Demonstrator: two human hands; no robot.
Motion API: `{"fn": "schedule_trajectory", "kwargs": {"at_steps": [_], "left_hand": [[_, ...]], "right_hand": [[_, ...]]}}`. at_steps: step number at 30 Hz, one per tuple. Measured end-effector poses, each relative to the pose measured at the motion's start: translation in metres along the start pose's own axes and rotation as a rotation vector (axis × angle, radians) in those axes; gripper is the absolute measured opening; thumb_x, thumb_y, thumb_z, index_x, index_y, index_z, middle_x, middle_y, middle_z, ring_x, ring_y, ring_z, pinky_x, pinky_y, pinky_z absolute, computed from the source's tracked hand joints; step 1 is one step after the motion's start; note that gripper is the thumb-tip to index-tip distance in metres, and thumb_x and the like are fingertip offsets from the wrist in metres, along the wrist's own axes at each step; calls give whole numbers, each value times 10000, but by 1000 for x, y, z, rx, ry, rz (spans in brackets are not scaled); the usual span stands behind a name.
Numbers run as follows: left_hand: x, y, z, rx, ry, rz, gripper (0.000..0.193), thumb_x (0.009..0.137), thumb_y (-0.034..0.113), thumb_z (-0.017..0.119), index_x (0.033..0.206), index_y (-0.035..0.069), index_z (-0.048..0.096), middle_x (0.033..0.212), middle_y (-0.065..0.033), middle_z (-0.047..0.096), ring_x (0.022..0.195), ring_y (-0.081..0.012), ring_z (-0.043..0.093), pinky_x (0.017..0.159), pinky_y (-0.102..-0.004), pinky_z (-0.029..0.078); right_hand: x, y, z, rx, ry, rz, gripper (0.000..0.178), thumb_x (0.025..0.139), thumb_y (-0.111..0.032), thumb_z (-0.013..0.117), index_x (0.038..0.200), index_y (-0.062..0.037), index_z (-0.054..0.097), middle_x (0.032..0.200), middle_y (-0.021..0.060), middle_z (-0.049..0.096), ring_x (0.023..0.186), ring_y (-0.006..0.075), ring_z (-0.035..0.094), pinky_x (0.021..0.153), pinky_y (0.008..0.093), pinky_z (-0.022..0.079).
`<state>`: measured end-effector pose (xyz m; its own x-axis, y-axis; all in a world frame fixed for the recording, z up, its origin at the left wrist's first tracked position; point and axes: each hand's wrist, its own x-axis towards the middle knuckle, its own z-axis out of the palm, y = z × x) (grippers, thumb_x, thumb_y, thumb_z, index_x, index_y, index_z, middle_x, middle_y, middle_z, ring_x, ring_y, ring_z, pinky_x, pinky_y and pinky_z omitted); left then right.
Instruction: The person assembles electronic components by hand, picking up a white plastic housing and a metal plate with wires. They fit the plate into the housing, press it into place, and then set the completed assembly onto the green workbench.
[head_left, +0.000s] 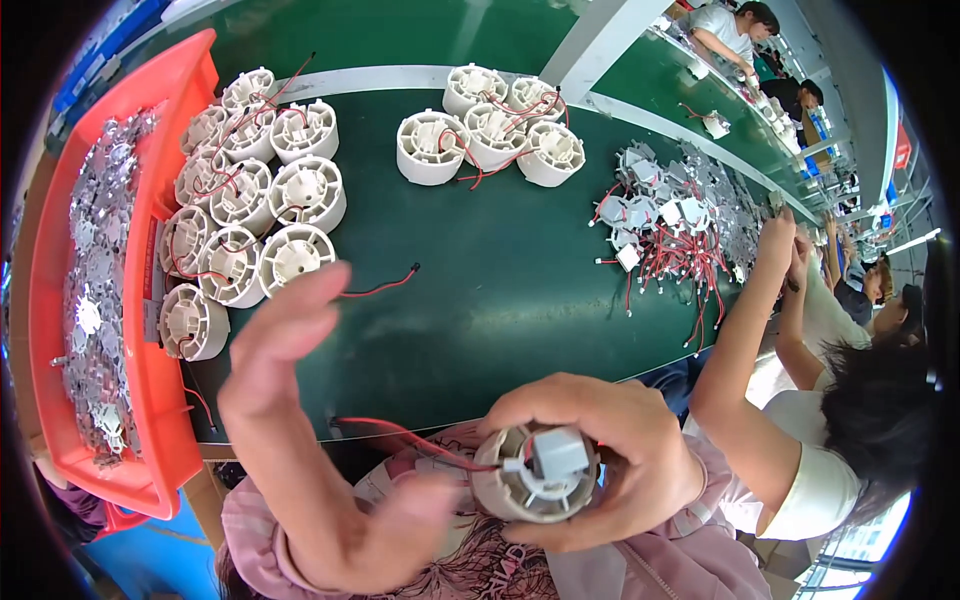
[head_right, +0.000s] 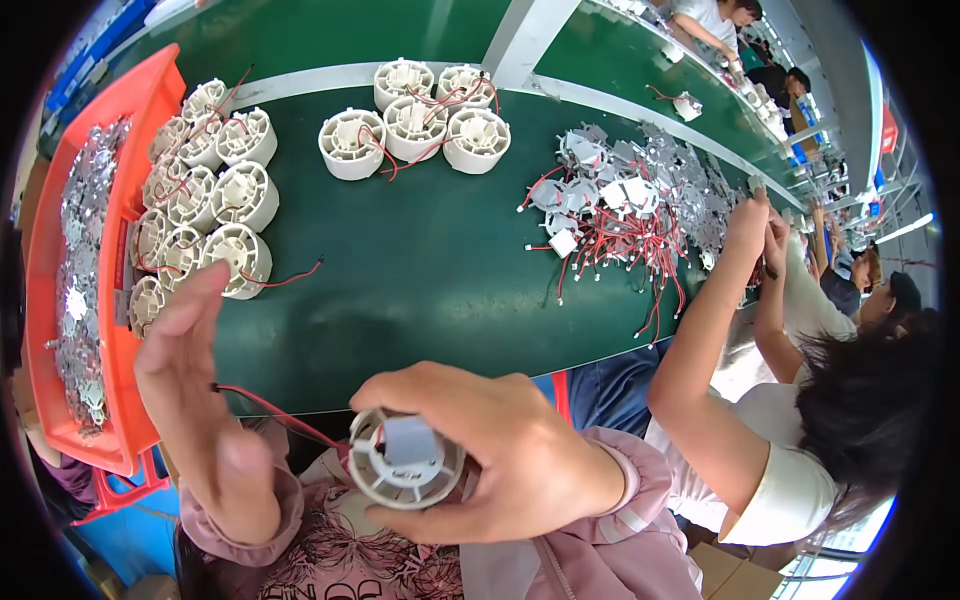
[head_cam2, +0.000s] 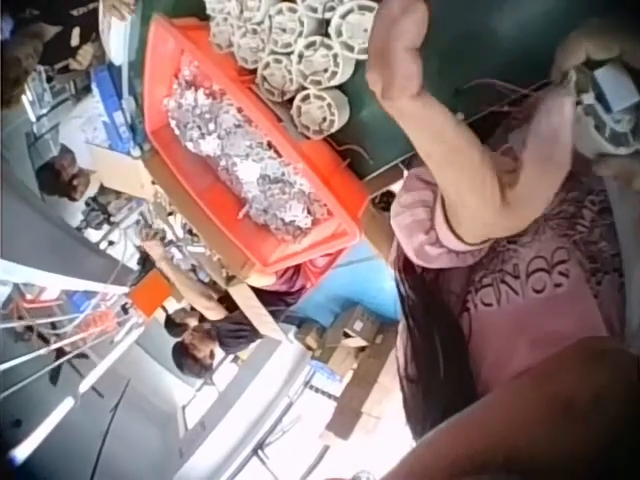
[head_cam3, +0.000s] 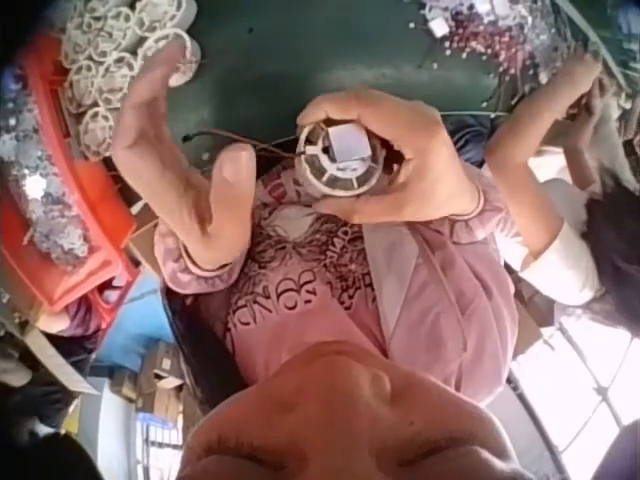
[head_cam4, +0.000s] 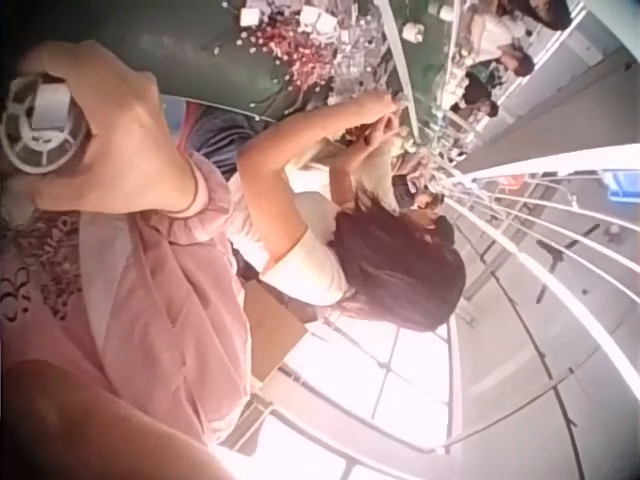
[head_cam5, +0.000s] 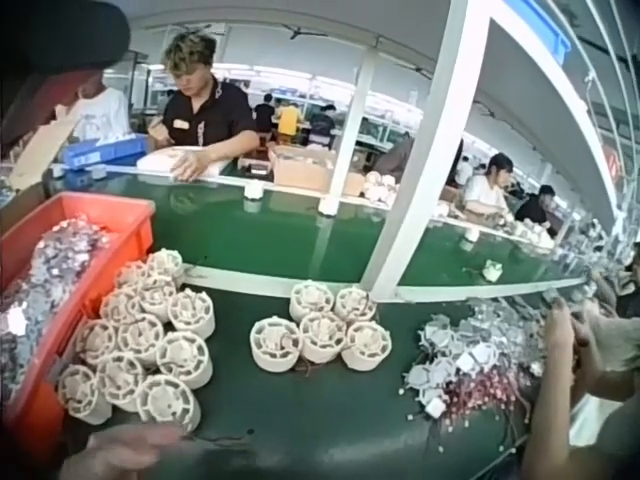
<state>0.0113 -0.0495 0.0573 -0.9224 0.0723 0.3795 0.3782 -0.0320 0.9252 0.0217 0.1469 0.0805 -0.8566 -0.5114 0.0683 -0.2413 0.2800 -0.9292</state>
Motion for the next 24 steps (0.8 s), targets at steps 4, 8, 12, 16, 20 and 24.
{"fn": "schedule_trajectory", "kwargs": {"at_steps": [4,8,12,16,20,24], "left_hand": [[6,-1,-5,180,-411,-71,369,917,344,550,1066,10,500,890,-90,563,630,-133,519,627,-279,464],[4,-10,-11,-342,-703,-597,346,934,296,546,1104,12,446,778,-52,547,540,-70,470,473,-252,408],[6,-12,-14,-673,-663,-974,418,945,332,511,1182,0,423,793,-47,564,508,-54,471,410,-235,358],[8,-5,-10,-695,-618,-1033,508,920,405,483,1212,-7,427,808,-55,569,511,-56,468,415,-218,336],[4,-10,-8,-664,-614,-963,569,887,448,477,1216,-14,431,856,-75,572,540,-71,475,421,-202,313],[-2,-9,-7,-794,-632,-920,487,932,362,446,1228,-22,400,906,-92,578,605,-93,530,464,-224,378]], "right_hand": [[5,-6,0,-49,3,-11,608,575,-120,875,1085,67,602,983,163,655,869,250,658,731,307,511],[4,2,9,1,53,-113,684,542,-94,889,1140,58,596,1122,187,604,933,266,639,765,316,504],[0,13,6,89,53,-43,834,599,-144,848,1315,49,467,1313,236,479,1042,305,607,825,331,488],[3,6,13,952,124,479,913,688,-174,729,1441,28,254,1419,288,335,989,356,638,706,331,553],[13,0,8,1101,-84,656,925,719,-169,616,1467,20,106,1417,330,303,861,408,666,506,322,579],[10,3,13,1181,-91,638,915,699,-123,599,1463,21,116,1404,343,303,719,416,673,353,315,538]]}}
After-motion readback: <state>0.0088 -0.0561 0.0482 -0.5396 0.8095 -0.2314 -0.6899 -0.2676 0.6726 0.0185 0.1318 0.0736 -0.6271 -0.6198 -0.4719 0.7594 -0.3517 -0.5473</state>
